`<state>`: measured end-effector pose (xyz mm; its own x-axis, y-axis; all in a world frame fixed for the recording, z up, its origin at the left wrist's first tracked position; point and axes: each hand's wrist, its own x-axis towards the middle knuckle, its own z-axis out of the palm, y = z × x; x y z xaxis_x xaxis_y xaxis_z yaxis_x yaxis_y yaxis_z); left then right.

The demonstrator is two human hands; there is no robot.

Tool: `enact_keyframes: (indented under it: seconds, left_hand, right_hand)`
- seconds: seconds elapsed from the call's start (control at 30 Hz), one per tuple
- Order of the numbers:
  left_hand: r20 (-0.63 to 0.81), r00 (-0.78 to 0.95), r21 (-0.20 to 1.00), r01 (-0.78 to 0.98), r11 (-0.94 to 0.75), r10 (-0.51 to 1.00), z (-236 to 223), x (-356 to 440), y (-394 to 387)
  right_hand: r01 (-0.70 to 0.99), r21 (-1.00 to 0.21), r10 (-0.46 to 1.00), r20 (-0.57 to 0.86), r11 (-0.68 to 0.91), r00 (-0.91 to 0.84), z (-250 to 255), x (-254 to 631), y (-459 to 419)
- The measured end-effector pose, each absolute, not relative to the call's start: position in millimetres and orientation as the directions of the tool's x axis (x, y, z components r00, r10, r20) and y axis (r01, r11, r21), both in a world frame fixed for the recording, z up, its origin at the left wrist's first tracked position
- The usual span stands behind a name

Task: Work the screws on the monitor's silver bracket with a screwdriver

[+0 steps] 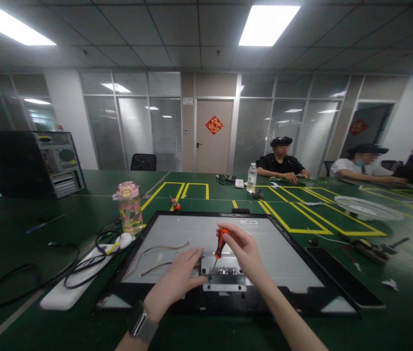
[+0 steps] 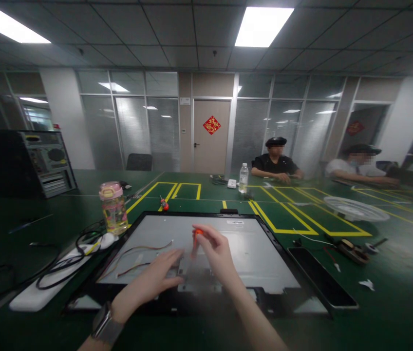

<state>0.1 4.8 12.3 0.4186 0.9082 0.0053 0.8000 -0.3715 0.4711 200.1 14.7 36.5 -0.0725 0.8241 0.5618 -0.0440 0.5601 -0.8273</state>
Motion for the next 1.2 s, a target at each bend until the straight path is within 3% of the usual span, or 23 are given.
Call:
enact_keyframes:
  seconds: [0.13,0.3,0.47,0.7,1.2]
  left_hand:
    - [0.001,0.414,0.467,0.805,-0.367,0.91,13.0,0.7,4.3]
    - [-0.012,0.409,0.464,0.811,-0.357,0.913,15.6,1.6,3.3]
    - [0.011,0.416,0.473,0.799,-0.371,0.909,15.2,1.2,3.6]
    - [0.004,0.423,0.459,0.804,-0.378,0.906,11.4,0.0,5.2]
    - [0.023,0.429,0.458,0.798,-0.391,0.903,10.8,-0.8,6.5]
  right_hand:
    - [0.021,-0.778,0.778,0.628,0.628,-0.03,37.4,200.8,12.6]
    - [-0.056,-0.799,0.792,0.601,0.599,-0.11,37.6,201.6,12.2]
    - [0.009,-0.776,0.775,0.63,0.631,-0.046,37.0,201.7,13.9]
    - [-0.053,-0.827,0.818,0.562,0.56,-0.126,33.7,202.1,14.5]
    - [-0.042,-0.774,0.769,0.633,0.632,-0.092,37.3,203.7,16.3]
